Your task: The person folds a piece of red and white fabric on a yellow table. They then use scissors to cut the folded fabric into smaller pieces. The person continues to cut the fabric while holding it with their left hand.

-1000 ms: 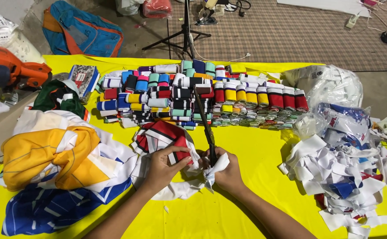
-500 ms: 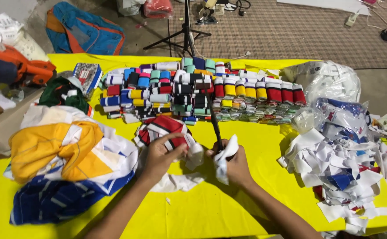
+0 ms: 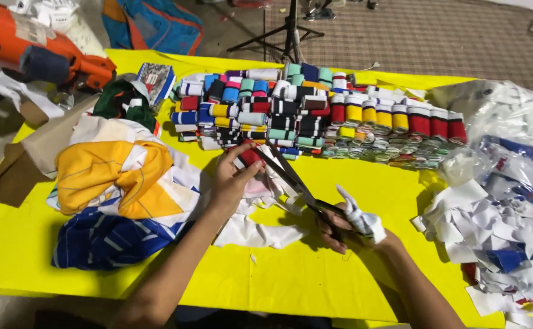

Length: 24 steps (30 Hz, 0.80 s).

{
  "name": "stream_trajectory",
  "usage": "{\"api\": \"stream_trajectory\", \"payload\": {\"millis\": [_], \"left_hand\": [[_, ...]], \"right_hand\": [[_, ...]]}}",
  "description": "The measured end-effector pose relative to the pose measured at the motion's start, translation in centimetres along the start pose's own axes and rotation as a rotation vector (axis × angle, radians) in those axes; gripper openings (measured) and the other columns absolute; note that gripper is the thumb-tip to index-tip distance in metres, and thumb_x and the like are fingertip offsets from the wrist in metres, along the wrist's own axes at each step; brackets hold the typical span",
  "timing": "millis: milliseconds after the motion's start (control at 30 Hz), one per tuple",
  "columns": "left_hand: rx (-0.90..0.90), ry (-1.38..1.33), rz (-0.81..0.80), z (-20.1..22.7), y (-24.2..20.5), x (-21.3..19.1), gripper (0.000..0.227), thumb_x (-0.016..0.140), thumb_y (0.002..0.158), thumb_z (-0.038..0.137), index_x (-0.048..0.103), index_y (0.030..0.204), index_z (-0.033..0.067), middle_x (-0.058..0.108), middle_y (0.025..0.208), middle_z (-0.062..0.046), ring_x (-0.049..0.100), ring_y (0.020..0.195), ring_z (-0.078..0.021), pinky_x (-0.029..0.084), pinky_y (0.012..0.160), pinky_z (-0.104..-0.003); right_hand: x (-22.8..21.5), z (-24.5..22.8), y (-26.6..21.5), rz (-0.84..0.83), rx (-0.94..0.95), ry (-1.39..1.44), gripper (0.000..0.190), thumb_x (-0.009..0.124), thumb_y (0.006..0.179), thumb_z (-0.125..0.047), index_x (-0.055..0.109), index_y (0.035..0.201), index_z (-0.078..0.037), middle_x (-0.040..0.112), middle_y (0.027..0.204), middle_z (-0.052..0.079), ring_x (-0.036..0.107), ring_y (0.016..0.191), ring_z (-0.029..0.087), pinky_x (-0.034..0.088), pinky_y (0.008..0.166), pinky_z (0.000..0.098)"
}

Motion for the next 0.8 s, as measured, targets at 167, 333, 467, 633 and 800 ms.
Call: {"api": "stream_trajectory", "payload": {"millis": [167,333,467,633,800], "left_hand": [[0.043,0.003,0.016,0.0,0.2,-0.1,0.051,0.08,0.086,0.008,0.062,0.134,0.002,0.067,0.101,-0.015,0.073,0.084,-0.0182,0.059,0.088,-0.034],[0.034,0.019,0.045,0.9,0.3,-0.3,0.053,0.079,0.088,0.01,0.059,0.136,-0.0003,0.066,0.099,-0.015,0.07,0.082,-0.0173,0.058,0.088,-0.034],[0.032,-0.018,0.073,1.4,0.3,-0.1,0.055,0.077,0.088,0.01,0.056,0.138,-0.0001,0.064,0.097,-0.015,0.07,0.081,-0.0186,0.056,0.085,-0.033],[0.031,0.006,0.034,0.7,0.4,0.0,0.055,0.077,0.088,0.009,0.057,0.139,0.0024,0.065,0.099,-0.017,0.071,0.082,-0.0195,0.057,0.088,-0.036],[0.041,-0.1,0.075,0.4,0.3,0.2,0.058,0.076,0.088,0.008,0.053,0.141,0.0019,0.062,0.1,-0.014,0.071,0.08,-0.0178,0.058,0.087,-0.034]], "right_hand": [[-0.9,-1.3,0.9,-0.031,0.039,0.072,0.072,0.07,0.092,-0.016,0.037,0.156,-0.005,0.076,0.111,0.016,0.078,0.085,0.021,0.058,0.08,0.0463],[-1.4,-2.0,1.5,-0.023,0.084,0.134,0.068,0.07,0.092,-0.014,0.038,0.152,-0.004,0.075,0.109,0.016,0.077,0.083,0.022,0.058,0.078,0.0461],[-1.2,-2.3,2.3,-0.043,0.11,0.194,0.064,0.069,0.092,-0.013,0.039,0.148,-0.003,0.074,0.106,0.017,0.077,0.081,0.023,0.058,0.076,0.0458],[0.0,-2.8,4.0,-0.068,0.145,0.252,0.06,0.068,0.092,-0.012,0.04,0.144,-0.002,0.073,0.103,0.017,0.077,0.079,0.024,0.058,0.073,0.0456],[-0.5,-2.8,3.5,-0.088,0.188,0.321,0.054,0.068,0.092,-0.01,0.041,0.139,-0.001,0.071,0.1,0.018,0.076,0.076,0.025,0.058,0.071,0.0453]]}}
Point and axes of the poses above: each hand's wrist, its own y-axis towards the middle knuckle, its own x-axis out of the palm, z = x × y, the point moved 3 cm from there along y, towards the middle knuckle
